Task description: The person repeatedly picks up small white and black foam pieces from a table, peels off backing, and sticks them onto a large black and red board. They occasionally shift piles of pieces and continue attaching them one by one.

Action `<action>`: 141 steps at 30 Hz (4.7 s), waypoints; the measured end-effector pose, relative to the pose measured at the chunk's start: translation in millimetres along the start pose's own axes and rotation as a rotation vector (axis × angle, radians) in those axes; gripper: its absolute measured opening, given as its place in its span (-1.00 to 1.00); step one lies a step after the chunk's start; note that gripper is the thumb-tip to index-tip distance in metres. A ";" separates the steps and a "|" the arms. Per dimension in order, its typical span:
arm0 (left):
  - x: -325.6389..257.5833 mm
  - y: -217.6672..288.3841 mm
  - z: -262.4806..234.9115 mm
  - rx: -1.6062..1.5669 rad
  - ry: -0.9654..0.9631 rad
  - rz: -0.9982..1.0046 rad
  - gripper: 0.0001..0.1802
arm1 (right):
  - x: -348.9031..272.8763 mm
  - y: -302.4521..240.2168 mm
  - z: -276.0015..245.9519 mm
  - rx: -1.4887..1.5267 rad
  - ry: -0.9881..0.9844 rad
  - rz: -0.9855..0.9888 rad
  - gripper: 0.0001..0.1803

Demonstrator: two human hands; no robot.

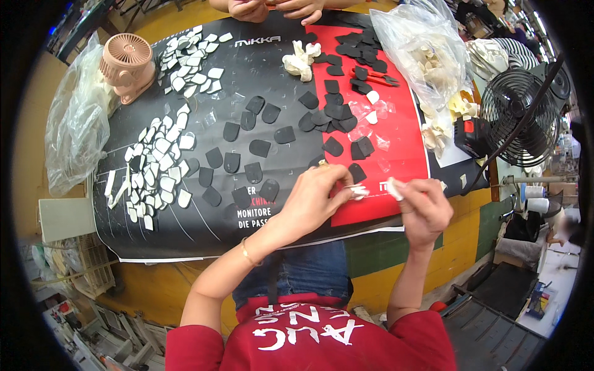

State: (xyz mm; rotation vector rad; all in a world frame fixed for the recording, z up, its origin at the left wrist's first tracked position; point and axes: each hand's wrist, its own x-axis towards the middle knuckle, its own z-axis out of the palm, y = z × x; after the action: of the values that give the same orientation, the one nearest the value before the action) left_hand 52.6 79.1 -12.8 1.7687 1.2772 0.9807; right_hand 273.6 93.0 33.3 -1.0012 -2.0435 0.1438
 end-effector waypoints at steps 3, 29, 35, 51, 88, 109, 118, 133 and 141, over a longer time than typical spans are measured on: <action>3.7 -1.6 16.2 0.188 0.189 0.131 -0.71 | -1.9 -10.4 11.8 -0.008 -0.012 -0.066 -0.57; -110.9 12.1 -24.1 -0.335 0.505 -0.250 -0.88 | -26.4 -87.7 86.2 1.090 -0.378 0.747 -0.68; -95.7 -17.4 -71.4 0.360 0.164 0.034 -0.72 | -21.3 -76.2 75.8 1.021 -0.439 0.835 -0.83; -77.7 -23.1 -40.7 0.676 0.382 -0.066 -0.71 | -21.5 -76.1 79.5 0.841 -0.287 0.857 -0.80; -151.2 -47.7 -64.0 0.769 0.328 0.069 -0.60 | 52.1 -90.6 123.9 0.445 -0.907 0.282 -0.81; -152.0 -51.2 -62.8 0.767 0.334 0.089 -0.60 | 66.2 -86.8 144.6 0.488 -1.043 0.229 -0.68; -152.1 -49.5 -64.0 0.748 0.318 0.075 -0.60 | 66.6 -87.2 144.6 0.413 -1.063 0.201 -0.67; -146.9 -43.8 -60.3 0.761 0.251 0.007 -0.42 | 60.8 -91.4 145.0 0.389 -1.016 0.199 -0.67; -146.2 -43.2 -59.8 0.767 0.256 0.010 -0.41 | 51.7 -90.3 144.1 0.488 -0.909 0.262 -0.69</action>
State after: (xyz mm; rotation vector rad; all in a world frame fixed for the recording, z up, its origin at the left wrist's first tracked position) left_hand -49.5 -43.9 -48.2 2.2512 1.9952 0.7867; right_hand 97.4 102.7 11.7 -0.9607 -2.4332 1.3774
